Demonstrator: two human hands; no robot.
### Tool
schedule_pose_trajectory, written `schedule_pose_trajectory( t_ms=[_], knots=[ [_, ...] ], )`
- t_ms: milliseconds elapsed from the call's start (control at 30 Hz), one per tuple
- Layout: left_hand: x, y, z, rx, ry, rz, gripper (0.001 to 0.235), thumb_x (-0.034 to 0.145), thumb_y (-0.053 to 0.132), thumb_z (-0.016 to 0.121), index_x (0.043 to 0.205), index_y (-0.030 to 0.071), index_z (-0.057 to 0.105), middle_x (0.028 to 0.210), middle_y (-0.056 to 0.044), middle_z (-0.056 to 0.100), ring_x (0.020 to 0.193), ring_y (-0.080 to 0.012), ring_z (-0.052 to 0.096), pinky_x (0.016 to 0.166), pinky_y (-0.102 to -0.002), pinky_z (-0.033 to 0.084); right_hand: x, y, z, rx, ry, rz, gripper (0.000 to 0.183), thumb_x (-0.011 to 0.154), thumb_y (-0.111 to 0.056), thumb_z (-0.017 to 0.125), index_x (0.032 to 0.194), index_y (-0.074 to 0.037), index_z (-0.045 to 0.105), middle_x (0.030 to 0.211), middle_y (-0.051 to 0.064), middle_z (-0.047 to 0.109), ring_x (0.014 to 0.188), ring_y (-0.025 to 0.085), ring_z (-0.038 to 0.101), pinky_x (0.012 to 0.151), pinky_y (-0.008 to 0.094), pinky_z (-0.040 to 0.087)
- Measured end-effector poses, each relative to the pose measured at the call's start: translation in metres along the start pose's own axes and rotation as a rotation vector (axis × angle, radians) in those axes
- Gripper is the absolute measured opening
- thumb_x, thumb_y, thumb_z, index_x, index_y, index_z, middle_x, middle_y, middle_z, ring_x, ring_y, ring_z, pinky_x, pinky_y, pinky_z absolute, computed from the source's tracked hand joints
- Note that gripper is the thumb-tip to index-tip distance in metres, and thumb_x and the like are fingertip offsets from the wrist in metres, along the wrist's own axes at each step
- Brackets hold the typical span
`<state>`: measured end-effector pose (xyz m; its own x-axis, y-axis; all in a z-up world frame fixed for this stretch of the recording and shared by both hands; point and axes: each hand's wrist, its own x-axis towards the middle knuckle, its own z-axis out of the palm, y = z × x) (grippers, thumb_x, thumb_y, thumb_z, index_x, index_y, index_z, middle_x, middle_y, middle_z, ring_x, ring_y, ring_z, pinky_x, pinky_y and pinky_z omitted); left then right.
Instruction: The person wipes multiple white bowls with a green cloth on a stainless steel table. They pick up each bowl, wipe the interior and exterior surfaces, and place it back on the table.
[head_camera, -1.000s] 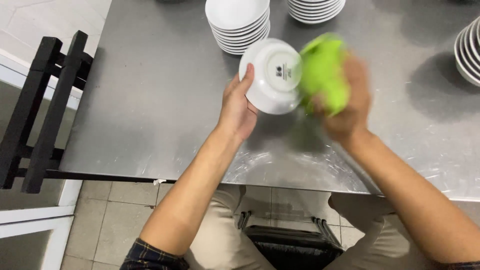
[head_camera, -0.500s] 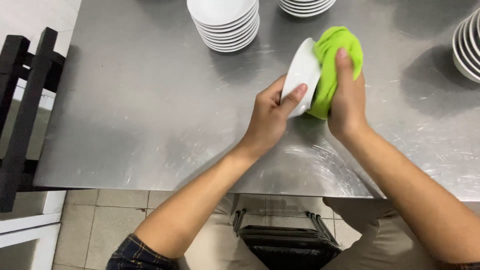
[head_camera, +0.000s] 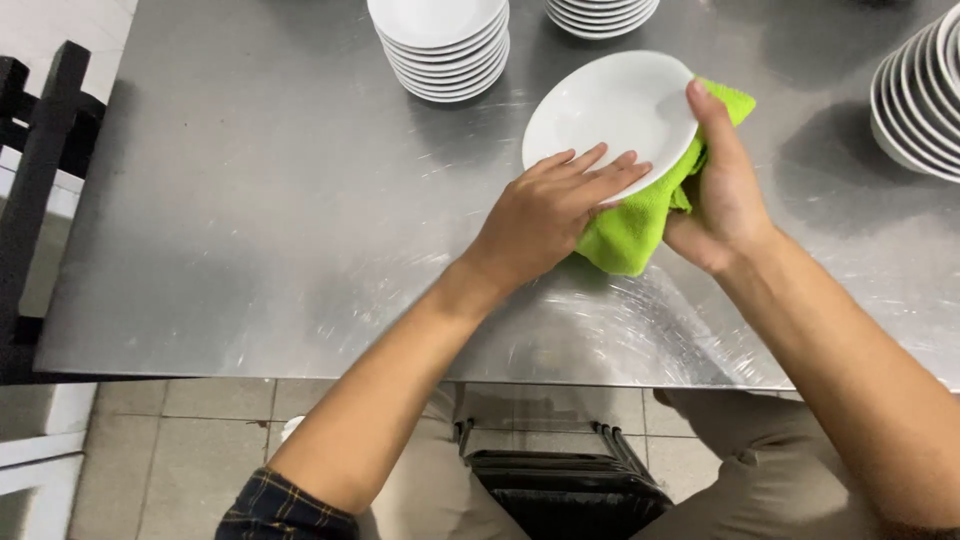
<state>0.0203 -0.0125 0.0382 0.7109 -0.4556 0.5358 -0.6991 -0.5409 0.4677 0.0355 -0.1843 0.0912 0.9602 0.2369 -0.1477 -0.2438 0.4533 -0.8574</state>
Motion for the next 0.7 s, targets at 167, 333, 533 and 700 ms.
schedule_pose_trajectory(
  t_ms=[167,333,533,700],
  knots=[
    [0.006,-0.006,-0.012,0.105,-0.058,0.017,0.028,0.103,0.017,0.063,0.130,0.020,0.070,0.125,-0.008,0.075,0.124,-0.0298,0.067,0.111,-0.049,0.050,0.006,0.003,0.004,-0.128,0.097,0.107,0.078,0.095,-0.053,0.057,0.147,0.002,0.038,0.133,0.023,0.057,0.127,0.037,0.062,0.107,0.059,0.053],
    [0.005,-0.011,-0.018,0.182,-0.129,-0.007,0.029,0.100,0.014,0.065,0.127,0.022,0.071,0.123,-0.007,0.076,0.124,-0.0288,0.067,0.110,-0.050,0.048,0.021,0.021,-0.013,-0.144,0.134,0.105,0.072,0.096,-0.048,0.058,0.146,0.001,0.038,0.128,0.019,0.062,0.118,0.032,0.068,0.101,0.052,0.060],
    [-0.005,-0.030,-0.026,0.314,-0.114,-0.016,0.025,0.100,0.011,0.064,0.119,0.023,0.075,0.118,-0.005,0.077,0.120,-0.0242,0.068,0.113,-0.045,0.042,0.021,0.017,0.002,-0.451,0.257,0.058,0.069,0.097,-0.046,0.067,0.137,0.007,0.049,0.117,0.024,0.068,0.105,0.034,0.075,0.090,0.052,0.064],
    [-0.002,-0.035,-0.033,0.551,0.055,0.221,0.057,0.082,-0.013,0.072,0.128,0.021,0.071,0.122,0.003,0.078,0.118,-0.0211,0.070,0.106,-0.042,0.048,0.028,0.023,-0.031,-0.768,0.303,-0.762,0.047,0.111,-0.039,0.058,0.136,0.000,0.048,0.132,0.020,0.061,0.123,0.034,0.061,0.108,0.044,0.050]
  ],
)
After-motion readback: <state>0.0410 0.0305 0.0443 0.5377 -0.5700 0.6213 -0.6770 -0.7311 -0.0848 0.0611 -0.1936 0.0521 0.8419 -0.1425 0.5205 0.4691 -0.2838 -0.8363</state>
